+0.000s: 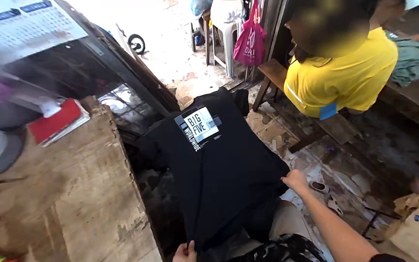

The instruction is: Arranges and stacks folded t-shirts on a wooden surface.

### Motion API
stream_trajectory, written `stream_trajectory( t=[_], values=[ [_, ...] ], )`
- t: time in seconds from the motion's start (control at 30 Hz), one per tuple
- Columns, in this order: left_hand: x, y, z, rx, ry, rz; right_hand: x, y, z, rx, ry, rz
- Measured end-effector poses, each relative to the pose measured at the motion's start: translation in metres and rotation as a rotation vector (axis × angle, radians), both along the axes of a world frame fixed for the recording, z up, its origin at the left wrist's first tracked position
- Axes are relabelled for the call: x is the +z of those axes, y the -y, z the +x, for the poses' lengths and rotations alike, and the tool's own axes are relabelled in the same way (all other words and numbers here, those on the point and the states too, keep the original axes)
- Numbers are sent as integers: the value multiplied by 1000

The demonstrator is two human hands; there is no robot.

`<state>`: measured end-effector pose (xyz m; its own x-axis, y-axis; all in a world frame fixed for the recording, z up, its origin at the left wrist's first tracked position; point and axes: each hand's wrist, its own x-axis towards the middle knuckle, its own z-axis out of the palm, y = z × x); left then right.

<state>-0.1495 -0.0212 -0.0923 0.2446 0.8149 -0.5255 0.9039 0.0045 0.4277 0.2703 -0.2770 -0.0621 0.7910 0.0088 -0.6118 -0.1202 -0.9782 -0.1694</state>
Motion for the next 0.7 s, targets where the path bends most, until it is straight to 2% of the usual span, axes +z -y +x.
stream_trajectory(
  t=[0.07,0.1,0.13,0.2,0.23,0.3,0.4,0.5,0.6,0.67,0.7],
  values=[
    [22,-12,7,-107,-53,36,21,-1,-6,-33,30,23],
    [36,-16,9,-118,23,63,37,-1,-7,-53,65,63],
    [48,-17,10,-95,180,83,53,-1,-7,-70,115,104],
    [57,-8,18,44,567,-5,68,5,-1,-99,236,189],
    [53,2,22,81,617,-21,72,8,4,-109,265,218],
    [25,30,25,34,375,30,71,13,14,-113,247,251],
    [-28,60,34,-20,10,-14,54,12,23,-103,166,294],
    [-48,60,51,-56,-184,-10,24,11,26,-61,71,252],
    [-39,46,57,6,-124,-42,17,12,35,-41,144,246],
    [-27,37,48,180,45,-159,23,14,42,-20,110,293],
    [-17,32,43,328,128,-291,32,12,44,-3,30,271]
  ],
)
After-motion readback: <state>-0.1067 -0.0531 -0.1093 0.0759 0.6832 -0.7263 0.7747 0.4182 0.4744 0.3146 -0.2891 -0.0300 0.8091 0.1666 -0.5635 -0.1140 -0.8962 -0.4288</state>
